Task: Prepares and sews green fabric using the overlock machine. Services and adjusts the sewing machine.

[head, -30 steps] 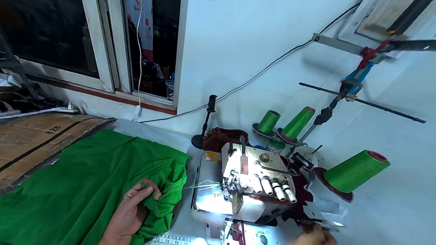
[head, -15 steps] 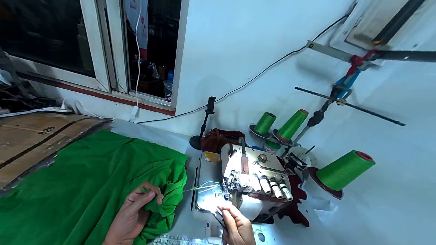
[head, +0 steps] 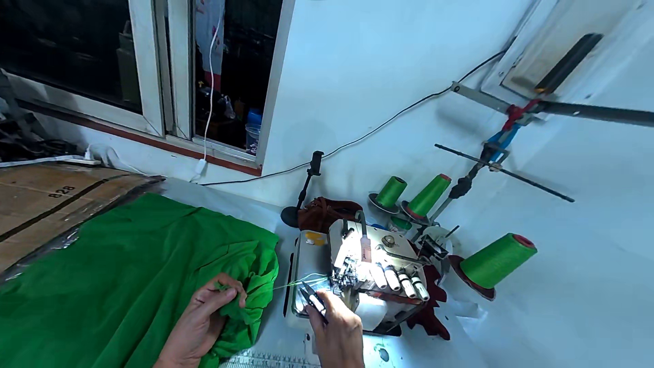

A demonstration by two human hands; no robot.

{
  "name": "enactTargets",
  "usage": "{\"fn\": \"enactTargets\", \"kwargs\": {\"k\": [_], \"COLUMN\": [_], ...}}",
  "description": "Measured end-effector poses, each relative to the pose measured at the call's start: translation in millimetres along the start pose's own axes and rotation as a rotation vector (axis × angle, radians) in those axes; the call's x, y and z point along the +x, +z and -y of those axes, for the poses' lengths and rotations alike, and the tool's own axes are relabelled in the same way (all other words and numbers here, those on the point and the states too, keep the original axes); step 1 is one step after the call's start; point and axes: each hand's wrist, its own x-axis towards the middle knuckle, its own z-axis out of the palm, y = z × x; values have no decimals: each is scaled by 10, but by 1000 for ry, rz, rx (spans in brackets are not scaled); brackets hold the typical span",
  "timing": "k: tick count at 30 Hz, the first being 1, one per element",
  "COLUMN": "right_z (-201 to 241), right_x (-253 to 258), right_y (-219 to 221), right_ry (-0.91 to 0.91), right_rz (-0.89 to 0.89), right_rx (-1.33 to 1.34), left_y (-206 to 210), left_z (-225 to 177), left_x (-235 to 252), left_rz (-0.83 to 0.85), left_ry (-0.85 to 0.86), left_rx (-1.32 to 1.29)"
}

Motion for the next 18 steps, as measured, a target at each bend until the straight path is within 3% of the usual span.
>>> {"fn": "enactTargets", "kwargs": {"k": [13, 18], "right_z": [2, 63], "right_x": [-56, 17], "right_y": [30, 3], "right_ry": [-3, 61], "right_rz": [-23, 47], "right_rx": [27, -8], "left_y": [-60, -62], "left_z": [-24, -27], "left_x": [59, 73], "left_rz": [-87, -106], "left_ry": [41, 41], "left_rx": [-239, -256]}}
